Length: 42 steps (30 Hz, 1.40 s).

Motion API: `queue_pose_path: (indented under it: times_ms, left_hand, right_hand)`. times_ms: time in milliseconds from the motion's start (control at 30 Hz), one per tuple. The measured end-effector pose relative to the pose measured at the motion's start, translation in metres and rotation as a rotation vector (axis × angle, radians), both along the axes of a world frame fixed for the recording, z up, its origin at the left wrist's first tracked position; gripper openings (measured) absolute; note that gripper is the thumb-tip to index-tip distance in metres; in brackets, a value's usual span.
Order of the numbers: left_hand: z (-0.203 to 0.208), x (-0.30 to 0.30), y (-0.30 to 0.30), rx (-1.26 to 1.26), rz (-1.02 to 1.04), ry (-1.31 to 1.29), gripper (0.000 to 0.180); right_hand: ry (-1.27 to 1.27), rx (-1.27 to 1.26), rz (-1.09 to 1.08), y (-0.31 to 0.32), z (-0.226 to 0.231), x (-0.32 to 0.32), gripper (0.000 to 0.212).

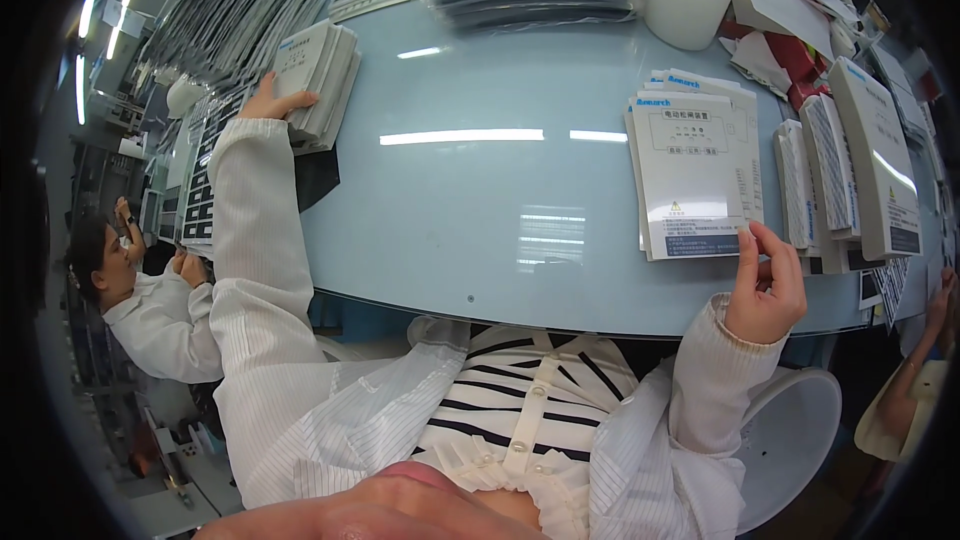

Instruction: Sorting and inspecting stacks of product booklets and manuals on a factory workbench.

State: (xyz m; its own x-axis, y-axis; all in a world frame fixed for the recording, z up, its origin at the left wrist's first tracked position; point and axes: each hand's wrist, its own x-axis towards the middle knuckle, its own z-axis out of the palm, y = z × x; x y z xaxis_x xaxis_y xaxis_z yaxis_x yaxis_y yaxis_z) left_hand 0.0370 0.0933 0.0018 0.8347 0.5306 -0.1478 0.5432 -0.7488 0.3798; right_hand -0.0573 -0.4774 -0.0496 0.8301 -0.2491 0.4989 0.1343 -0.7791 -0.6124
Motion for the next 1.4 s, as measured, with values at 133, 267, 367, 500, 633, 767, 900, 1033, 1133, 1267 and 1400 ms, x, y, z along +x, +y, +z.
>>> queue_pose_path:
  times_ms: [133, 267, 367, 500, 633, 767, 900, 1033, 1133, 1267, 1400]
  left_hand:
    - [0.006, -0.005, -0.024, 0.124, 0.069, -0.035, 0.109]
    - [0.010, -0.017, -0.032, 0.099, 0.078, -0.108, 0.105]
    - [0.008, -0.023, -0.030, 0.121, 0.086, -0.222, 0.102]
    - [0.009, -0.029, -0.031, 0.214, -0.035, -0.434, 0.100]
    - [0.014, -0.040, -0.050, 0.259, -0.176, -0.680, 0.099]
    - [0.031, -0.036, -0.095, 0.385, -0.260, -0.779, 0.099]
    - [0.036, -0.025, -0.105, 0.528, -0.202, -0.718, 0.099]
    - [0.026, -0.033, -0.111, 0.202, -0.393, -0.732, 0.097]
    - [0.019, -0.050, -0.174, 0.068, -0.582, -0.718, 0.097]
    - [0.001, -0.075, -0.230, 0.063, -0.936, -0.727, 0.107]
    - [-0.024, -0.090, -0.263, 0.068, -0.923, -0.579, 0.112]
  right_hand:
    - [-0.006, 0.010, -0.002, 0.002, 0.003, -0.002, 0.014]
    - [-0.011, 0.030, 0.024, 0.007, 0.007, -0.002, 0.013]
    - [-0.057, 0.037, 0.058, 0.013, 0.008, -0.002, 0.011]
    - [-0.075, 0.077, 0.108, 0.030, 0.014, -0.004, 0.008]
    - [0.085, 0.258, 0.446, 0.056, 0.016, -0.006, 0.010]
    - [0.174, 0.303, 0.775, 0.090, 0.018, -0.001, 0.013]
    - [0.190, 0.286, 0.829, 0.103, 0.011, 0.001, 0.014]
    - [0.459, 0.489, 0.908, 0.106, 0.007, 0.003, 0.033]
    - [0.628, 0.861, 1.018, 0.120, -0.008, 0.003, 0.054]
    - [0.601, 1.309, 1.157, 0.153, -0.013, -0.007, 0.063]
    - [0.386, 1.408, 0.747, 0.166, -0.021, -0.019, 0.047]
